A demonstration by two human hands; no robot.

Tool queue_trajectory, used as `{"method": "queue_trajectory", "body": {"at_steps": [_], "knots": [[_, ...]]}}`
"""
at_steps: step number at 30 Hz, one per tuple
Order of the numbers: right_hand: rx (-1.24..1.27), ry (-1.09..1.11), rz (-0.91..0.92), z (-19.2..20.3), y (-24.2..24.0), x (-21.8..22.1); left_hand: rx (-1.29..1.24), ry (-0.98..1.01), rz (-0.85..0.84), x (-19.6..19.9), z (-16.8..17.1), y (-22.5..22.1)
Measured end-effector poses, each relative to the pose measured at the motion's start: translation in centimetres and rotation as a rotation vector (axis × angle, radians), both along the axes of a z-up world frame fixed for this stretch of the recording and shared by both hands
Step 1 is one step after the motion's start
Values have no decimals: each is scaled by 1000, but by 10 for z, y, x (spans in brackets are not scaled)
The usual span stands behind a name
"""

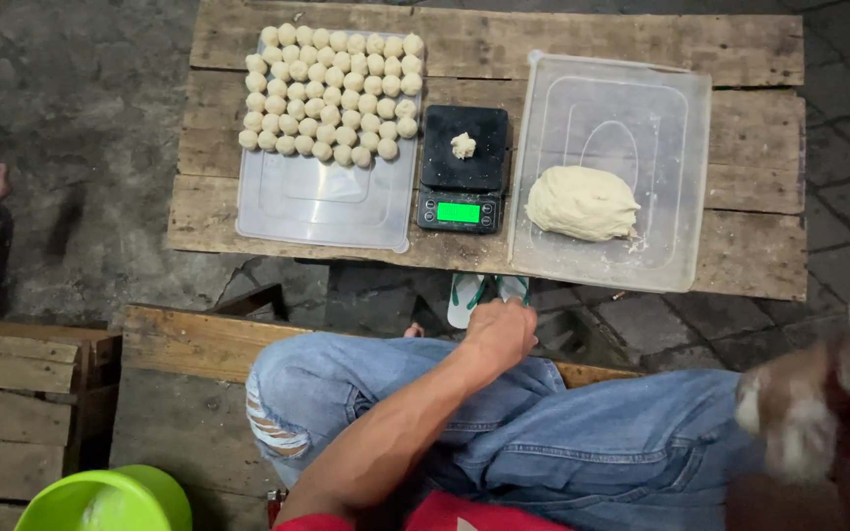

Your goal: The person portions a large mass of dough into small balls by hand, weighs each piece on a digital scale, and places the finished balls onto a tray. The person repeatedly pinches off dough, rolls it into a sphere, and arranges the balls in rows.

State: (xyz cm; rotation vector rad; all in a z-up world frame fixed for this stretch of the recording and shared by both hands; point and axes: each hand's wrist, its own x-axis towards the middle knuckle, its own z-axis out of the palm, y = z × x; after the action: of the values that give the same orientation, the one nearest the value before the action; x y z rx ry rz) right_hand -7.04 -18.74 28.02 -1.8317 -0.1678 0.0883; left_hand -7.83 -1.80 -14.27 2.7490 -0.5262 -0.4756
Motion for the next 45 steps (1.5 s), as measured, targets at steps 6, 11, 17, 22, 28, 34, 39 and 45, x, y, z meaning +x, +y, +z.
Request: {"method": "queue_trajectory", "body": {"at_steps": [6,11,17,22,28,34,39,45], "knots": [[-198,-69,-17,-65,4,29,39,69,8,4,12,-4],[-504,-166,-56,-147,19,75,-99,129,80,9,16,-3],[-344,-82,-7,-265,44,132,106,177,-14,12,-33,-35],[-498,-300,98,-300,100,185,9,201,-8,21,-14,-29],[-710,62,58,-308,147,236,84,210,-37,20,4,-34],[-751,149,62,-327,169,240,22,299,-20,26,19,-34],[-773,111,106,-337,169,240,-17,231,-30,24,15,-36],[-727,-10,151,-320,173,219,32,235,-45,25,5,-39]]}}
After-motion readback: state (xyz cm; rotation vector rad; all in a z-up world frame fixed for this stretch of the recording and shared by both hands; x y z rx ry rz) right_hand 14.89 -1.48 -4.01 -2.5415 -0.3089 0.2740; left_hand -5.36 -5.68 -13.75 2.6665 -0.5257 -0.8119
